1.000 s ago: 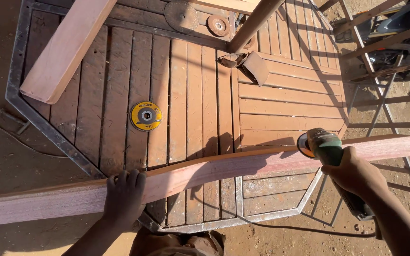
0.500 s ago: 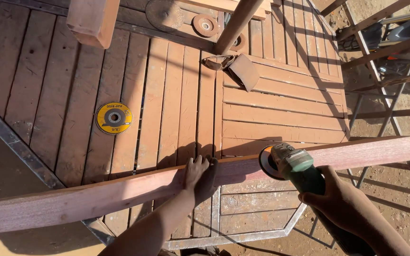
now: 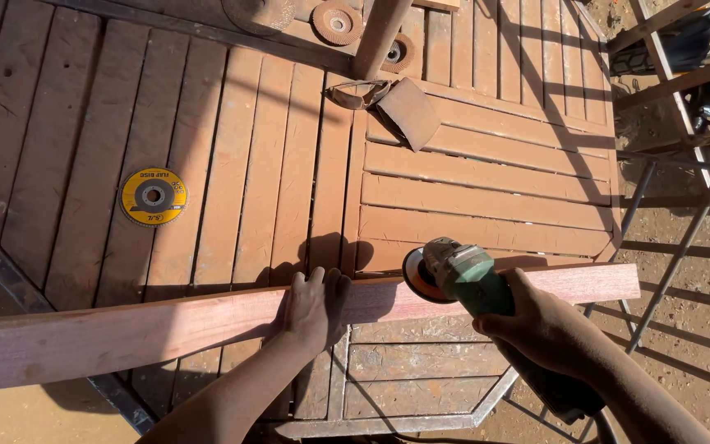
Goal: Sanding the edges of a curved wooden board using an angle grinder
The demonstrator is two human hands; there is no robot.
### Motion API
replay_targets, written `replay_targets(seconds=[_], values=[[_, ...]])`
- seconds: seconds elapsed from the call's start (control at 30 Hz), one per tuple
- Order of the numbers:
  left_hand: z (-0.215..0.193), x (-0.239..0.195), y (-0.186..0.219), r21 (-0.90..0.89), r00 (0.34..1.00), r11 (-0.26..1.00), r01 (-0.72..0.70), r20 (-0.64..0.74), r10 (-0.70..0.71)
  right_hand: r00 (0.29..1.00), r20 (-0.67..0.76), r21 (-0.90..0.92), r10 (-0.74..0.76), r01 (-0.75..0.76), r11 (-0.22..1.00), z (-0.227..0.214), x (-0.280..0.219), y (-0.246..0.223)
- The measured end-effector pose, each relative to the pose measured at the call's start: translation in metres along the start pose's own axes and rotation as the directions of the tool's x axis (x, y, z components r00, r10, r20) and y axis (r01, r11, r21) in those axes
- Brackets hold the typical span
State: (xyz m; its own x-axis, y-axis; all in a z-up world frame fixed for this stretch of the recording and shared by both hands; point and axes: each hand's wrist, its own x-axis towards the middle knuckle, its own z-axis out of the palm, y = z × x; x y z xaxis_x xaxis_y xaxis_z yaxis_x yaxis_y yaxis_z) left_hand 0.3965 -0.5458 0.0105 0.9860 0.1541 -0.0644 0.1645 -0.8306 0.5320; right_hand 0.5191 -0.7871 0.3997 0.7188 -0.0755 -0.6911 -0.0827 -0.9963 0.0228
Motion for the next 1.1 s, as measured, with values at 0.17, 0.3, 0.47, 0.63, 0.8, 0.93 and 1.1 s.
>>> replay_targets(seconds=[0.17, 0.3, 0.47, 0.63, 0.8, 0.93, 1.1], values=[[-0.117, 0.017, 0.074, 0.441, 0.886, 0.85, -0.287, 0.459, 0.062, 0.996, 0.082, 0.041, -0.027, 0.024, 0.999, 0.006, 0.02, 0.003], [-0.121, 0.019, 0.08, 0.448, 0.848, 0.842, -0.3, 0.529, 0.021, 0.983, 0.177, -0.013, 0.046, -0.045, 0.999, 0.003, 0.027, -0.004], [-0.092, 0.013, 0.071, 0.36, 0.936, 0.918, -0.164, 0.352, 0.029, 0.981, 0.185, 0.03, -0.065, 0.06, 0.998, 0.024, 0.044, 0.014], [-0.096, 0.011, 0.073, 0.488, 0.94, 0.837, -0.246, 0.33, 0.084, 0.974, 0.217, -0.026, -0.064, 0.072, 0.997, 0.036, 0.046, 0.025], [-0.106, 0.01, 0.074, 0.518, 0.93, 0.791, -0.324, 0.326, 0.167, 0.983, 0.177, -0.083, -0.057, 0.072, 0.994, 0.037, 0.053, 0.049], [-0.127, 0.012, 0.081, 0.485, 0.892, 0.798, -0.356, 0.43, 0.136, 0.983, 0.169, -0.07, 0.067, -0.056, 0.996, 0.021, 0.059, 0.082], [-0.126, 0.014, 0.082, 0.543, 0.903, 0.752, -0.374, 0.399, 0.16, 0.979, 0.04, -0.118, 0.202, -0.196, 0.973, -0.001, 0.084, 0.156]])
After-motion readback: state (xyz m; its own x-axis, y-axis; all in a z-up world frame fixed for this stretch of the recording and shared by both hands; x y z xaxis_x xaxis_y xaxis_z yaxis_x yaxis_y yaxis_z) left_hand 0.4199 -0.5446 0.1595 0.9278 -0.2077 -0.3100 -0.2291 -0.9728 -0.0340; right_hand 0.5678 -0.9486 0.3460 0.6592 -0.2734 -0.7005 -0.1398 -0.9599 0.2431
